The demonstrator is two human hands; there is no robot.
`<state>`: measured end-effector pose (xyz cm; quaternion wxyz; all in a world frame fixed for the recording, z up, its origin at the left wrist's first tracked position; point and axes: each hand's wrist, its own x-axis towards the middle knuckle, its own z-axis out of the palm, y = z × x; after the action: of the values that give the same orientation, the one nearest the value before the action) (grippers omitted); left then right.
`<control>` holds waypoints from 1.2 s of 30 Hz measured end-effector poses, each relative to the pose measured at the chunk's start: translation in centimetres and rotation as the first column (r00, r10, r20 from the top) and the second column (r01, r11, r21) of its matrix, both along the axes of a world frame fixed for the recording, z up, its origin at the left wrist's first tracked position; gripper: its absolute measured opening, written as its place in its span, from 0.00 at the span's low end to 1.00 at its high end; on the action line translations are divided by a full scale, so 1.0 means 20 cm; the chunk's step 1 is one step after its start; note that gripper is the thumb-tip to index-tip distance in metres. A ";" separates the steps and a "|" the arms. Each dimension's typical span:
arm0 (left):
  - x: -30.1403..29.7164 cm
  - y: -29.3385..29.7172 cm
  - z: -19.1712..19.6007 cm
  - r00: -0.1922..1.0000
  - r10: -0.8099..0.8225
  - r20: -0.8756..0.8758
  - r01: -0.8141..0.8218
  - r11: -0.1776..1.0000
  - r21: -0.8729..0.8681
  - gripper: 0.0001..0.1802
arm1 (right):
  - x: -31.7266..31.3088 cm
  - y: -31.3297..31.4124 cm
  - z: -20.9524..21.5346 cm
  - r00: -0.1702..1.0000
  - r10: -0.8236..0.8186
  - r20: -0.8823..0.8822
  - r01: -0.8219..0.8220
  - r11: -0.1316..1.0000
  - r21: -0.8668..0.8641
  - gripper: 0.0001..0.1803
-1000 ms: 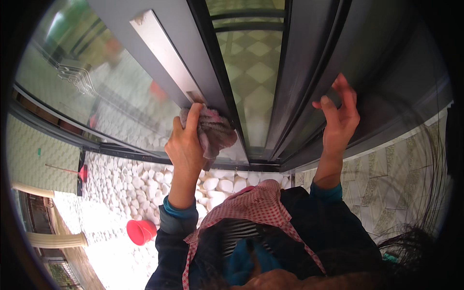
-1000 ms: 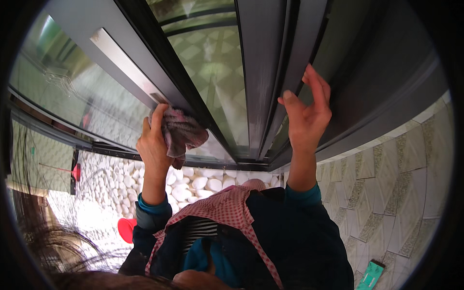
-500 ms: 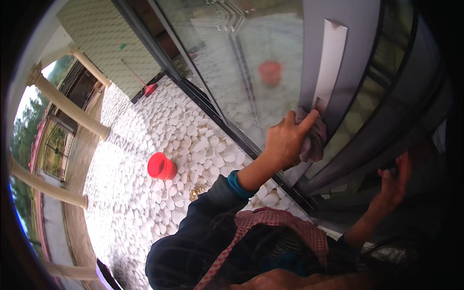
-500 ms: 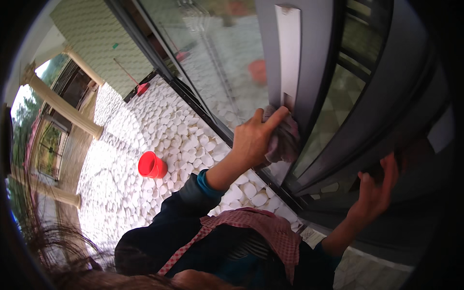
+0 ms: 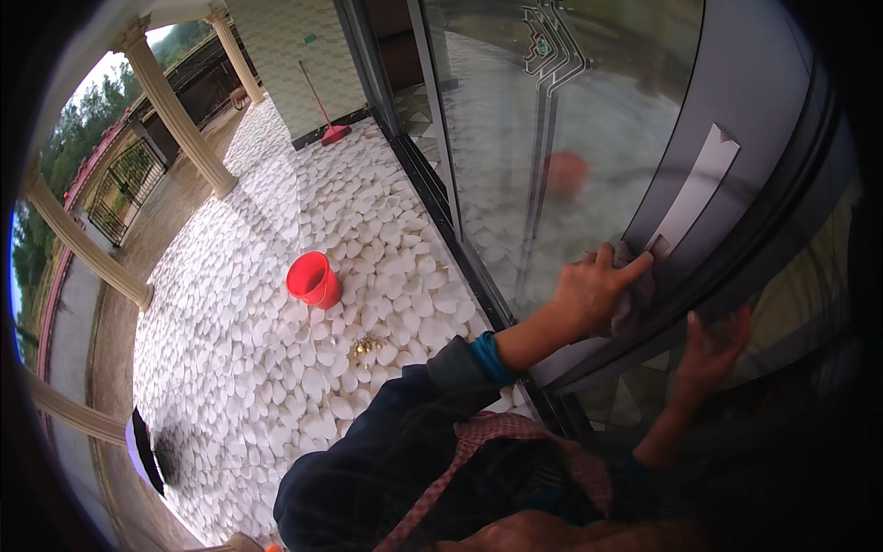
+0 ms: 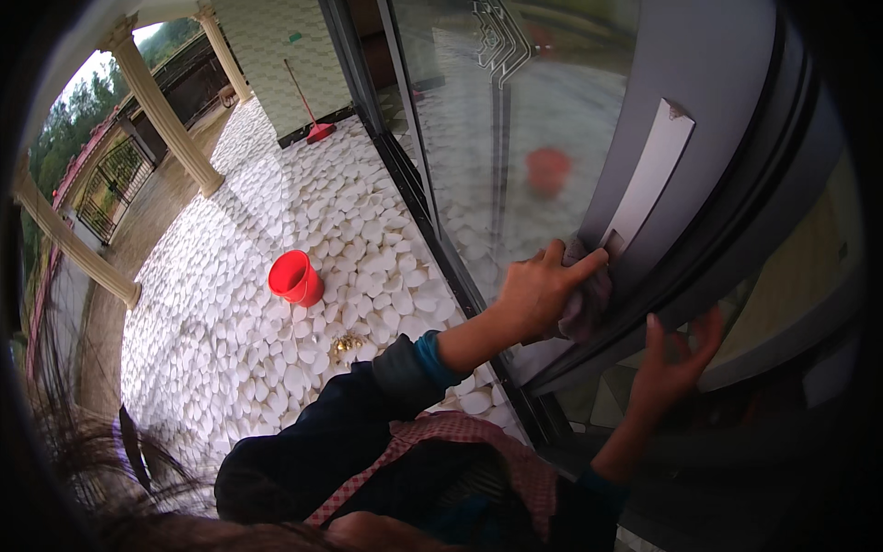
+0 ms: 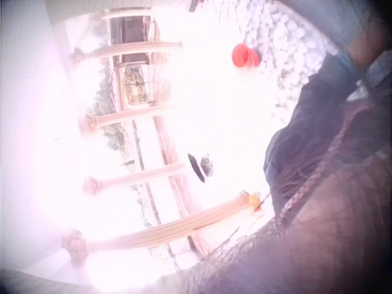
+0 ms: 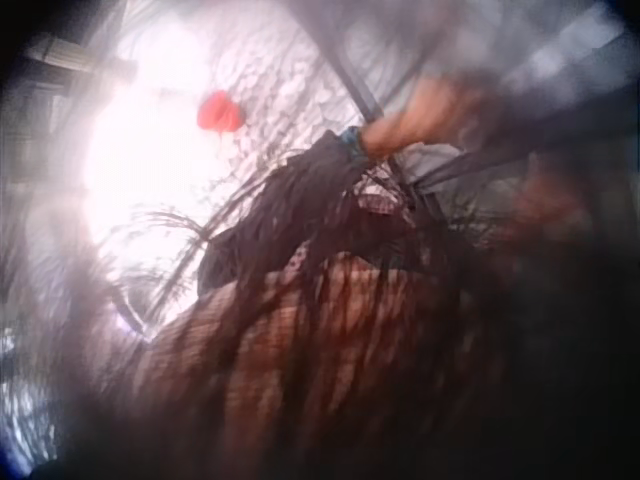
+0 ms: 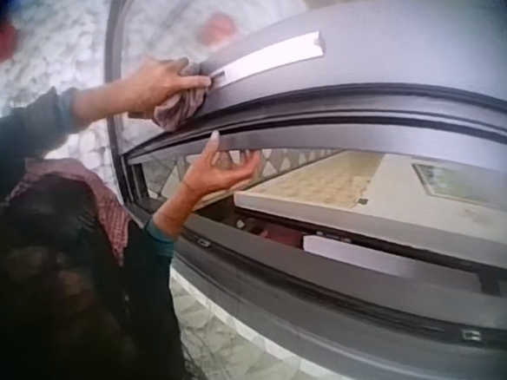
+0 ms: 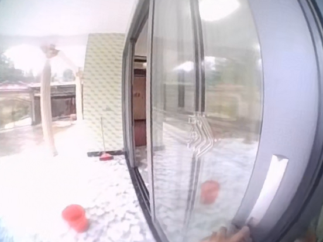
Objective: The person wipes the glass door frame and threshold with a cloth, then dips the cloth into a red bucket of water and wrings it out. The person continues wiping the door frame and threshold repeatedly.
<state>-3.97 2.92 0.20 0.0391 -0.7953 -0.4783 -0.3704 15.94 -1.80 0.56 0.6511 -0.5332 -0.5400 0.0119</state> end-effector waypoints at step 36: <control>-0.54 0.52 -0.02 0.983 0.170 -0.072 -0.167 0.984 0.055 0.32 | -0.56 0.74 -0.06 0.885 0.445 0.133 -0.427 0.893 -0.144 0.50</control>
<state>-14.82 13.38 -0.20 0.1080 -0.7643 -0.5328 -0.3468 4.82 12.97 -0.63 0.5549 -0.4323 -0.6960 0.1443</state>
